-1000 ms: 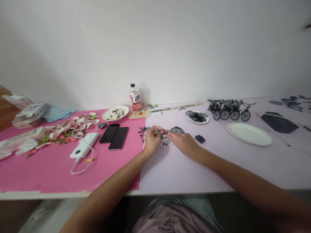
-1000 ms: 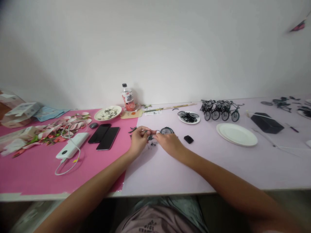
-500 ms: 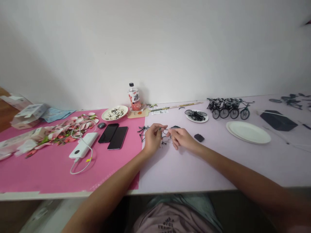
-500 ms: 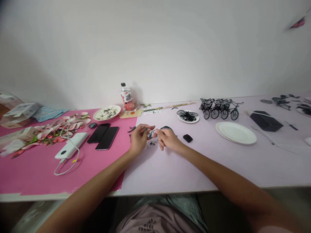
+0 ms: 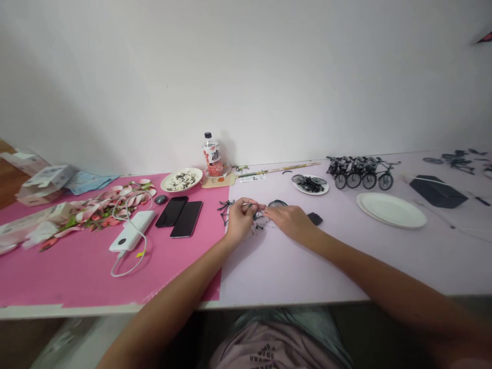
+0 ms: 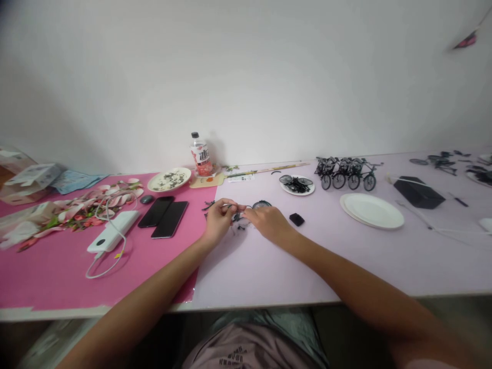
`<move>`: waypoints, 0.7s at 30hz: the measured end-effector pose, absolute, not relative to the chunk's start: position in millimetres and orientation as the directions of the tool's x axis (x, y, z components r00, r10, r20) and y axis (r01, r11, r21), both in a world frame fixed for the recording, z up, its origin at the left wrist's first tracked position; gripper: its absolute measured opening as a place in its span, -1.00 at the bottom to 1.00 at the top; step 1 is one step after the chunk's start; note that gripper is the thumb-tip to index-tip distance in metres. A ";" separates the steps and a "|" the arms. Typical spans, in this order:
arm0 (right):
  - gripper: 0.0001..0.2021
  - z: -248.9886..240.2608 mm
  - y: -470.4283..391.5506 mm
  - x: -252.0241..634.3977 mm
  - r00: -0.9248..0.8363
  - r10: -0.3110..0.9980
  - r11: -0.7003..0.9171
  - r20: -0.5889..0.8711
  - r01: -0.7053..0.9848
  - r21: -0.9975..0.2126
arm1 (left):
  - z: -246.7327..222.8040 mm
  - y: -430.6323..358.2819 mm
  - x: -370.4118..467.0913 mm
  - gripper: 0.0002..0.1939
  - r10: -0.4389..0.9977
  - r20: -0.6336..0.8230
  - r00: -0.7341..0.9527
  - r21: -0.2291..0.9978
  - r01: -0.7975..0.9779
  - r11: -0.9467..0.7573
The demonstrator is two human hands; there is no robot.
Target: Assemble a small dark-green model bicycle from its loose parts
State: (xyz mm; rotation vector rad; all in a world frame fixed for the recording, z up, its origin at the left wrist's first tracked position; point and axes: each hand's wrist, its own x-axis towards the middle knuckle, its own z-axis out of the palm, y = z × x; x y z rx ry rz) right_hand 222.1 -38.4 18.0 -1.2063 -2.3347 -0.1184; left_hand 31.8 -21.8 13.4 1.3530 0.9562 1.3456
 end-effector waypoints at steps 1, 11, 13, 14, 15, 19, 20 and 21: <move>-0.65 17.4 -39.4 220.6 -0.455 0.759 0.590 0.465 0.782 -0.199 | 13.1 -22.6 32.5 -0.64 0.970 0.231 0.076 0.970 -0.100 -0.223; -0.48 16.5 -47.4 206.6 -0.418 0.907 -0.090 -0.047 -0.082 -0.993 | 3.6 -29.0 35.5 -0.97 0.871 0.491 -0.004 0.871 -0.025 -0.491; -0.48 16.1 -43.9 208.3 -0.470 0.879 -0.194 -0.081 -0.198 -0.961 | 1.0 -26.4 33.4 -0.94 0.811 0.585 0.018 0.810 0.037 -0.585; -0.48 16.1 -42.1 209.3 -0.483 0.872 -0.215 -0.085 -0.220 -0.951 | 0.2 -24.9 32.4 -0.92 0.790 0.611 0.038 0.787 0.070 -0.612; -0.47 16.2 -40.6 210.1 -0.487 0.869 -0.218 -0.085 -0.223 -0.950 | -0.1 -23.5 31.5 -0.91 0.780 0.623 0.054 0.775 0.096 -0.625; -0.45 18.7 -40.0 210.3 -0.422 0.907 -0.054 -0.019 -0.070 -0.996 | 3.0 -21.6 30.6 -0.95 0.825 0.560 0.073 0.820 0.092 -0.565; -0.45 19.3 -40.8 209.8 -0.397 0.918 0.015 0.015 -0.001 -1.000 | 4.5 -22.1 30.9 -0.92 0.842 0.534 0.073 0.839 0.077 -0.539; -0.47 19.6 -41.8 209.5 -0.373 0.926 0.090 0.056 0.075 -0.993 | 6.0 -22.8 31.3 -0.89 0.857 0.509 0.076 0.856 0.062 -0.514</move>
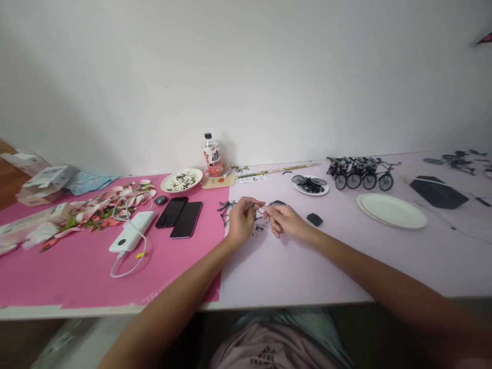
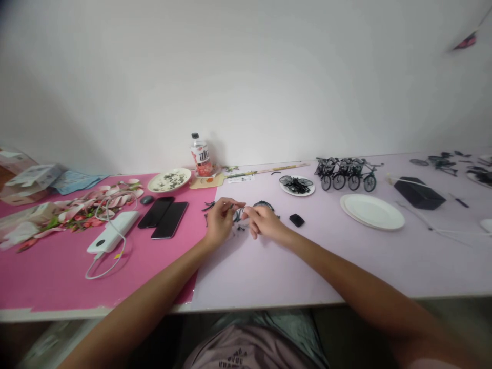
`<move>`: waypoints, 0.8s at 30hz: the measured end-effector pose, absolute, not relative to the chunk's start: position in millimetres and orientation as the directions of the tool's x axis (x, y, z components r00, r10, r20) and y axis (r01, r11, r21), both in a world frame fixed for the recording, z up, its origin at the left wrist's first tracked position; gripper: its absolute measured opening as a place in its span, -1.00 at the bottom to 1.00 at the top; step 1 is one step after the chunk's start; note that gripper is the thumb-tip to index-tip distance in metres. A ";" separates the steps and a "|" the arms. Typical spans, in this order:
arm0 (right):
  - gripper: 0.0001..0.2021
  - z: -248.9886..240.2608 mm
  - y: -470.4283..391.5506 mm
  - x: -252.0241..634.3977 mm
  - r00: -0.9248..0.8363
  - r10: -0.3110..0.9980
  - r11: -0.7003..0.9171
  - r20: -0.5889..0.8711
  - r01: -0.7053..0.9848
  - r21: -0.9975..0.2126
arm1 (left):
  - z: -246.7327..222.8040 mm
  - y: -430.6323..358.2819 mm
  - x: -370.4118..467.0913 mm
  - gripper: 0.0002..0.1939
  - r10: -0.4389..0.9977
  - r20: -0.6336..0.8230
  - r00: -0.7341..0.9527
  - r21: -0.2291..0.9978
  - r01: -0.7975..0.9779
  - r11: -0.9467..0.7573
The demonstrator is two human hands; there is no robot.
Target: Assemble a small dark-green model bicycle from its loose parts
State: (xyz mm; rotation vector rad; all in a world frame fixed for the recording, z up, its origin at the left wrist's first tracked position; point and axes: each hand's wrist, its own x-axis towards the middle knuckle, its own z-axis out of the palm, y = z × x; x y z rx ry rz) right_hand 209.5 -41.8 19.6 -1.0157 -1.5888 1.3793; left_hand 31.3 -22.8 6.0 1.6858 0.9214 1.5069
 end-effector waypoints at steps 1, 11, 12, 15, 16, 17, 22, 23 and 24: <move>-0.49 19.7 -42.6 209.5 -0.350 0.931 0.168 0.104 0.157 -0.973 | 7.6 -23.5 31.6 -0.85 0.870 0.487 0.080 0.870 0.046 -0.492; -0.67 8.0 -30.8 226.5 -0.553 0.631 0.666 0.544 0.746 -0.016 | 12.8 -25.3 33.7 -0.54 0.941 0.326 0.094 0.945 -0.050 -0.323; -0.65 6.3 -30.1 226.3 -0.565 0.628 0.663 0.535 0.749 0.012 | 12.7 -25.4 34.2 -0.54 0.947 0.311 0.085 0.950 -0.060 -0.306; -0.62 1.5 -30.7 222.1 -0.537 0.691 0.624 0.483 0.781 -0.025 | 12.1 -26.8 35.8 -0.57 0.961 0.273 0.055 0.959 -0.098 -0.266; -0.62 0.5 -31.9 219.9 -0.508 0.724 0.606 0.467 0.791 -0.080 | 11.7 -27.6 36.4 -0.58 0.964 0.263 0.047 0.960 -0.108 -0.257; -0.62 0.3 -33.8 217.6 -0.471 0.756 0.590 0.456 0.791 -0.161 | 11.3 -28.7 36.9 -0.60 0.966 0.256 0.041 0.962 -0.114 -0.250; -0.53 7.2 -47.4 205.5 -0.336 0.919 0.337 0.206 0.400 -0.852 | 10.0 -34.3 39.4 -0.68 0.955 0.295 0.010 0.950 -0.111 -0.293; -0.50 9.0 -49.3 203.6 -0.343 0.932 0.209 0.116 0.249 -0.946 | 9.8 -34.7 39.8 -0.69 0.946 0.325 0.004 0.941 -0.107 -0.323; -0.50 10.6 -50.3 202.1 -0.360 0.932 0.085 0.045 0.098 -0.992 | 9.5 -34.6 40.1 -0.70 0.933 0.360 -0.003 0.928 -0.100 -0.359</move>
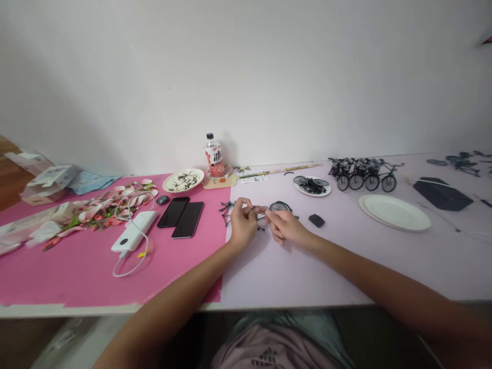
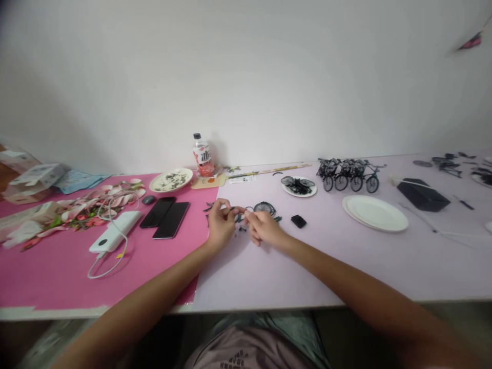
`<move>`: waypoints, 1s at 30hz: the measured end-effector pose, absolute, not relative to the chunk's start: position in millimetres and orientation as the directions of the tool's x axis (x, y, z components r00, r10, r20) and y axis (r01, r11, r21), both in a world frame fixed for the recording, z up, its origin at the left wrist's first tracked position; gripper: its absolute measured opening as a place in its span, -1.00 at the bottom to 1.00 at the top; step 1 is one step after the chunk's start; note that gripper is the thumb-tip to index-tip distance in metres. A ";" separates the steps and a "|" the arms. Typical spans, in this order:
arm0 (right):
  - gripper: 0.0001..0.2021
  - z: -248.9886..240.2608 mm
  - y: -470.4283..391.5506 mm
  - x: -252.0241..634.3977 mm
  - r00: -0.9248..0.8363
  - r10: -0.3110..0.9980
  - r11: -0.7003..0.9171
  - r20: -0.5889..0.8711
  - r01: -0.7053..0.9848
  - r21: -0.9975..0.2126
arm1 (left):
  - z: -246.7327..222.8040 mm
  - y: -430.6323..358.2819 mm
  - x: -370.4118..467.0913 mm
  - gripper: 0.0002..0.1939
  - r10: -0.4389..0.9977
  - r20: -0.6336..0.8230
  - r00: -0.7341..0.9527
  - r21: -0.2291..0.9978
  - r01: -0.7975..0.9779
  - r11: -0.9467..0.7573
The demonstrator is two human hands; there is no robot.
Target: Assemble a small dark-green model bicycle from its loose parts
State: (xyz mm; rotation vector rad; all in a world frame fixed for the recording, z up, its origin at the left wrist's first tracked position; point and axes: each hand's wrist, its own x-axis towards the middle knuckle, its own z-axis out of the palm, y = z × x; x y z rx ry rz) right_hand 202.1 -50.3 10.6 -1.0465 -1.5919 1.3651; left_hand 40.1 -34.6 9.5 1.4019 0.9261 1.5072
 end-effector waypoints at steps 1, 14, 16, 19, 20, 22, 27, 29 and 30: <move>-0.51 11.8 -50.4 201.1 -0.384 0.923 -0.027 -0.010 -0.039 -0.999 | 8.9 -34.0 40.3 -0.71 0.917 0.399 -0.009 0.913 -0.090 -0.398; -0.54 20.2 -47.8 207.6 -0.327 0.929 0.281 0.174 0.316 -0.906 | 12.5 -29.2 36.0 -0.73 0.878 0.474 0.067 0.876 0.065 -0.478; -0.62 18.5 -46.8 210.5 -0.303 0.889 0.458 0.344 0.552 -0.697 | 14.8 -31.5 37.0 -0.70 0.888 0.454 0.076 0.889 0.027 -0.457; -0.72 16.1 -43.6 217.0 -0.404 0.748 0.596 0.527 0.758 -0.265 | 18.7 -34.4 37.2 -0.67 0.903 0.423 0.078 0.906 -0.029 -0.422; -0.72 16.4 -42.9 219.3 -0.454 0.702 0.615 0.548 0.774 -0.148 | 20.1 -35.2 36.9 -0.66 0.905 0.418 0.079 0.909 -0.043 -0.415; -0.72 18.6 -42.8 223.4 -0.533 0.634 0.632 0.560 0.774 0.020 | 22.7 -36.5 36.4 -0.65 0.908 0.410 0.091 0.912 -0.061 -0.406; -0.70 22.8 -45.1 226.7 -0.576 0.607 0.629 0.547 0.769 0.112 | 23.7 -37.9 37.4 -0.65 0.913 0.395 0.101 0.918 -0.070 -0.389; -0.67 20.6 -44.6 224.6 -0.548 0.656 0.623 0.519 0.781 0.037 | 22.1 -38.1 38.6 -0.65 0.918 0.388 0.078 0.921 -0.082 -0.382; -0.64 19.2 -44.3 222.9 -0.522 0.688 0.615 0.504 0.789 -0.021 | 21.2 -38.6 39.2 -0.66 0.922 0.381 0.066 0.923 -0.085 -0.375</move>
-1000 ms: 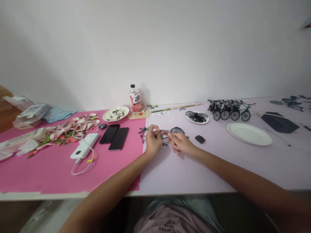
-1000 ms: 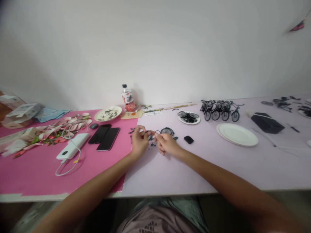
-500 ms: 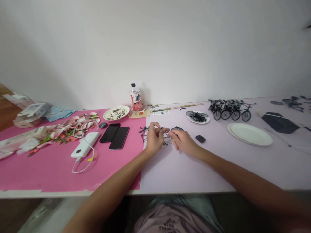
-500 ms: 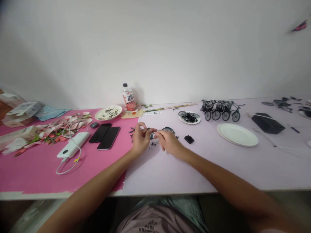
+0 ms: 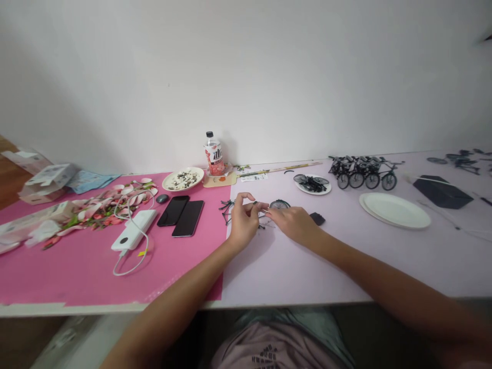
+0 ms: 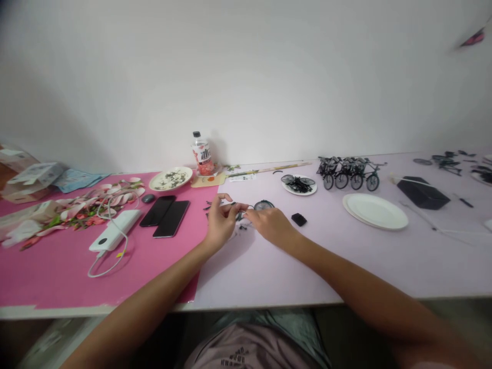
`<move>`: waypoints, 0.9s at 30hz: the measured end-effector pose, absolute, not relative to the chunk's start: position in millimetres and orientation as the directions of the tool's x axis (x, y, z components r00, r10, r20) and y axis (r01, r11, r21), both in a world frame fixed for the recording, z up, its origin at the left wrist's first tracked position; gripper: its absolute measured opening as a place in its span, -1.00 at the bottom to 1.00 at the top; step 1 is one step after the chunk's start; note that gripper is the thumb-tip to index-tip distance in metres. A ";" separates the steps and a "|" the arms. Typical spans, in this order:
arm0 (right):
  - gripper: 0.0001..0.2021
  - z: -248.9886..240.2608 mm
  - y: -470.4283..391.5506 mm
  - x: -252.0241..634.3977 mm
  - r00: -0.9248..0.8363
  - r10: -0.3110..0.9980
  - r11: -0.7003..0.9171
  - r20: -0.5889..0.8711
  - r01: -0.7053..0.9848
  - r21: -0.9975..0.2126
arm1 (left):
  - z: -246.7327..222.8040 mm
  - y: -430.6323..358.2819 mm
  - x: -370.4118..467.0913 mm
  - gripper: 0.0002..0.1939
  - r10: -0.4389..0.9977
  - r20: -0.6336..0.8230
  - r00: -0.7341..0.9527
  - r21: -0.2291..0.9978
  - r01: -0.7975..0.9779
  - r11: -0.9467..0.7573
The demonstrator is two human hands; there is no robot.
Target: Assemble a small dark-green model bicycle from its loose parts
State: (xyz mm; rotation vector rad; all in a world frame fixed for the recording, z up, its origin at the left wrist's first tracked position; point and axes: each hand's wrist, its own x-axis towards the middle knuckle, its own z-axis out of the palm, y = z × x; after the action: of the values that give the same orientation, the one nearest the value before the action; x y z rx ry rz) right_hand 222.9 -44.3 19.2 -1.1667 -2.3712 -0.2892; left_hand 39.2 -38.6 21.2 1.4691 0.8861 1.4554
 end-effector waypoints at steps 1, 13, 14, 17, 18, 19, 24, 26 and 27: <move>-0.62 18.1 -44.4 220.8 -0.489 0.720 0.602 0.492 0.793 -0.093 | 20.4 -39.3 39.9 -0.65 0.926 0.374 0.054 0.926 -0.085 -0.369; -0.56 28.4 -67.7 205.2 -0.473 0.877 -0.200 -0.088 -0.192 -0.961 | 17.2 -53.1 45.5 -0.65 0.853 0.522 -0.004 0.853 0.014 -0.522; -0.56 28.0 -66.6 205.9 -0.475 0.876 -0.198 -0.083 -0.199 -0.960 | 16.4 -51.6 45.1 -0.65 0.851 0.525 0.007 0.851 0.027 -0.525; -0.56 27.2 -61.8 207.4 -0.441 0.896 -0.103 -0.048 -0.100 -0.990 | 13.5 -46.3 43.9 -0.70 0.863 0.505 0.022 0.862 0.034 -0.506; -0.56 27.1 -60.5 207.7 -0.414 0.910 -0.039 -0.025 -0.025 -0.999 | 12.4 -44.6 43.7 -0.71 0.872 0.490 0.025 0.871 0.027 -0.490; -0.56 26.7 -59.3 207.9 -0.383 0.924 0.034 0.005 0.070 -0.997 | 11.1 -43.1 43.6 -0.71 0.882 0.470 0.029 0.882 0.020 -0.471; -0.65 18.5 -51.3 211.6 -0.294 0.914 0.402 0.278 0.582 -0.707 | 6.1 -36.8 43.8 -0.61 0.921 0.388 0.030 0.922 -0.027 -0.387; -0.70 13.2 -45.8 215.1 -0.326 0.868 0.485 0.376 0.723 -0.492 | 5.6 -34.8 43.4 -0.59 0.922 0.385 0.027 0.922 -0.038 -0.384; -0.71 11.0 -43.2 217.1 -0.355 0.844 0.506 0.401 0.774 -0.381 | 5.6 -34.1 43.1 -0.59 0.921 0.388 0.028 0.921 -0.037 -0.387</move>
State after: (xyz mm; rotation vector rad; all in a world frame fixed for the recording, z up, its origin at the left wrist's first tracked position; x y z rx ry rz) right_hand 217.1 -43.2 11.0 -1.3204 -2.1984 0.1678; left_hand 43.1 -34.1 5.6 1.4868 0.9446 1.4821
